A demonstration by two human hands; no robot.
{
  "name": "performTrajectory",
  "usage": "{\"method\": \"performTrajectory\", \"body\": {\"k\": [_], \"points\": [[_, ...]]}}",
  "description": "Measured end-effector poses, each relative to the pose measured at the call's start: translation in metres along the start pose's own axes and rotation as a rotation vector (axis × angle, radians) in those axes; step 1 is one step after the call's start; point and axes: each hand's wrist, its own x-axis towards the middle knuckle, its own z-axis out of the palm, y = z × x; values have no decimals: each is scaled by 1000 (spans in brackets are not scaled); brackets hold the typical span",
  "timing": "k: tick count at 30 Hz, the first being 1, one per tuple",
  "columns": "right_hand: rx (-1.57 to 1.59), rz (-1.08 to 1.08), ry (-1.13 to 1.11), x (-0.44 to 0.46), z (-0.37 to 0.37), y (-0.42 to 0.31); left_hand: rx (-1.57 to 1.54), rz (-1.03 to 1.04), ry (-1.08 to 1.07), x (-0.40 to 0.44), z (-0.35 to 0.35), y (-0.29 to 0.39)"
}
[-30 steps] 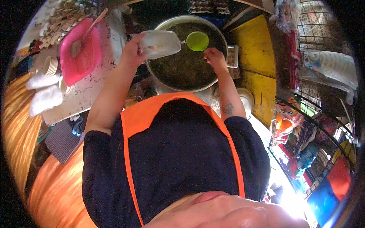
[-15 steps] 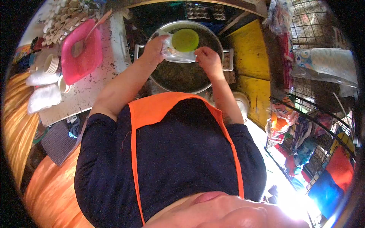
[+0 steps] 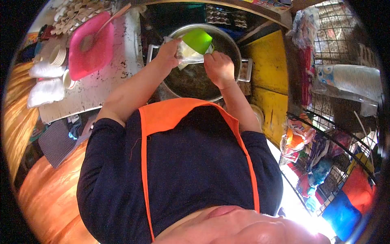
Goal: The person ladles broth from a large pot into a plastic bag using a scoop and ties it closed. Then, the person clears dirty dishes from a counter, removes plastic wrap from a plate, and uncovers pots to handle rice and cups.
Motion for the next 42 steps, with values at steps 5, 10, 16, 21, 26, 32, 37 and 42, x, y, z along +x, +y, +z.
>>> {"method": "performTrajectory", "body": {"k": [5,10,16,21,26,32,37,42], "points": [[281,263,182,2,12,17,41,2,61,-16,3,7],[76,646,-371,-31,97,78,36,26,78,-25,-16,18],[-101,687,-1210,-68,168,94,67,32,141,-52,-16,29],[-35,679,-975,-104,205,78,60,14,172,-65,-17,33],[985,1274,-632,-125,195,93,145,52,167,-79,-15,44],[1130,1154,-376,-95,100,78,138,37,58,-61,-31,47],[1192,1123,-212,-44,23,59,89,24,-62,-45,-30,46],[1219,1026,-78,0,-18,24,111,-8,60,-34,-15,39]]}}
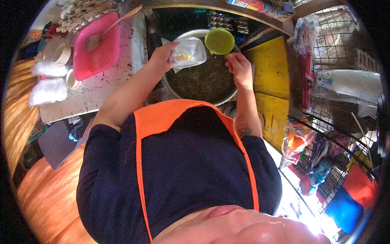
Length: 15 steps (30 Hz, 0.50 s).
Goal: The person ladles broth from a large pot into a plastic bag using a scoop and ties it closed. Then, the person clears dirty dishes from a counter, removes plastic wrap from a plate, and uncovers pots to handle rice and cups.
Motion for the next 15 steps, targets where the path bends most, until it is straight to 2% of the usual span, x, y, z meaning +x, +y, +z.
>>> {"method": "performTrajectory", "body": {"k": [5,6,7,9,10,12,15], "points": [[-59,-96,117,-11,47,-7,-28,-12,-40,20,0,-7],[-239,-203,201,-9,54,3,-24,-12,-38,22,1,-7],[-304,-280,214,-12,60,3,-30,-11,-39,9,11,-3],[-516,-563,248,-8,65,9,-50,0,-102,-16,27,4],[-518,-565,243,-8,66,9,-55,1,-101,-14,26,4],[-628,-757,288,-7,70,8,-52,7,-151,-11,25,6],[-716,-842,276,-3,71,1,-62,6,-216,-17,24,10]]}}
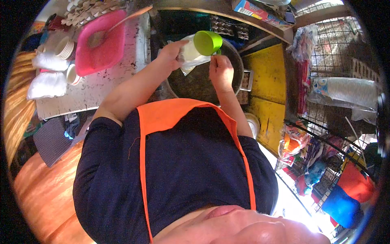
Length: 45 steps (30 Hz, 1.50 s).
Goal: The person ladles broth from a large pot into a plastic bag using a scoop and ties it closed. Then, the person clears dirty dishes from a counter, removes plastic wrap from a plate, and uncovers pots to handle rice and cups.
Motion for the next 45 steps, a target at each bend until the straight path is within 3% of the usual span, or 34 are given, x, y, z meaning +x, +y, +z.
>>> {"method": "performTrajectory", "body": {"k": [7,10,12,16,18,19,21,23,24,26,27,29,32,34,38,41,45], "points": [[-147,-94,-77,14,-2,-22,-33,-20,171,-23,6,17],[16,-97,1,14,6,-22,-2,1,190,-30,-2,24],[538,710,-129,13,5,-29,-40,-28,99,-35,-9,30],[914,981,8,17,-9,-24,-37,-36,81,-64,-14,42],[882,1025,86,13,-16,-16,-62,-54,13,-81,-18,52],[807,1000,90,5,-13,-1,34,-21,2,-98,-16,61],[331,891,-138,-13,-1,42,-16,-21,-34,-120,-22,75],[-335,526,-320,-36,17,83,-96,-23,-108,-135,-36,87],[-328,507,-324,-39,25,77,-103,-3,-105,-150,-40,94],[-844,510,-637,-40,37,68,-86,57,-53,-178,-46,106],[-842,497,-632,-37,44,64,-105,81,-116,-184,-57,110],[-998,448,-850,-34,54,54,-124,115,-98,-199,-75,117],[-987,350,-868,2,61,-5,-136,157,-96,-225,-103,125],[-886,327,-709,31,69,-58,-108,208,-21,-235,-124,130],[-247,265,-360,62,90,-162,-111,268,-15,-242,-181,136],[83,224,-440,72,144,-194,-131,303,-1,-245,-214,137],[30,101,-696,69,236,-198,-264,303,57,-255,-227,137]]}}
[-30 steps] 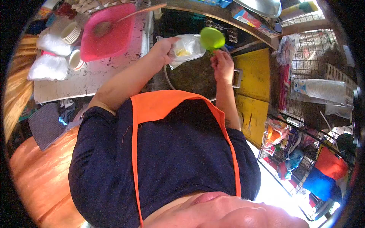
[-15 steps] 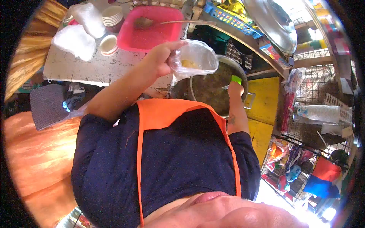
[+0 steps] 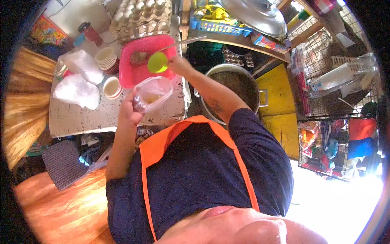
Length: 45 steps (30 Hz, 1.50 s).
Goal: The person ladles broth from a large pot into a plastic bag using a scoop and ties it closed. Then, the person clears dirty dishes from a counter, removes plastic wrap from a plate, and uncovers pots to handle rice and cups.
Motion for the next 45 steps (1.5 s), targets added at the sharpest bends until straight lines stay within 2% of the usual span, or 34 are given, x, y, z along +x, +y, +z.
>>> {"method": "performTrajectory", "body": {"k": [2,4,5,7,8,9,10,11,12,13,15,16,17,18,19,21,22,25,27,29,30,32,34,37,38,41,42,43,45], "points": [[-17,-47,-61,12,9,3,-17,28,3,-1,-4,-1],[-348,-18,-43,9,6,1,2,73,21,-4,-5,-3],[-351,-27,-39,8,-3,3,21,111,49,-5,-7,-4],[-443,-240,-16,0,-60,-1,19,119,21,-7,-7,-6],[-476,-239,-11,-2,-108,-17,27,120,30,-10,-2,-9],[-380,-327,225,2,-143,-5,31,122,42,-12,1,-13],[-316,-318,422,7,-187,1,26,190,63,-5,-12,-18],[-527,-371,626,31,-231,27,6,203,68,-4,-16,-19],[-604,-221,789,39,-276,28,-7,203,69,-4,-18,-22],[-562,-224,871,46,-312,40,-21,208,69,-4,-18,-25],[-781,88,807,83,-373,81,-16,271,166,-3,-13,-35],[-846,215,625,98,-394,103,-22,304,175,-1,-10,-39],[-824,344,566,127,-413,134,-27,337,186,0,-9,-43],[-788,368,547,140,-423,148,-44,355,197,1,-8,-46],[-901,292,501,149,-432,160,-63,367,217,1,-7,-48],[-786,353,218,181,-444,198,-96,379,255,-1,-5,-55],[-791,337,209,184,-445,205,-115,381,269,-8,18,-59],[-824,379,248,185,-448,200,-95,393,297,-10,19,-61],[-665,180,500,171,-444,203,-48,381,302,-14,24,-59],[-769,41,633,172,-449,209,-33,392,493,-19,39,-58],[-824,54,607,164,-451,205,-16,373,496,-18,31,-56],[-909,49,558,140,-468,185,-70,380,258,-15,13,-50],[-997,37,473,105,-480,164,-34,348,287,-16,10,-43],[-856,141,487,8,-463,99,11,308,272,-12,-4,-34],[-829,207,437,-9,-465,98,12,302,233,-9,-10,-31],[-841,236,522,-82,-443,92,-2,248,150,-8,-24,-22],[-806,332,453,-111,-431,75,8,257,178,-14,-14,-20],[-813,362,454,-129,-425,77,20,231,168,-14,-15,-16],[-745,472,299,-171,-412,97,18,202,96,-12,-21,-10]]}}
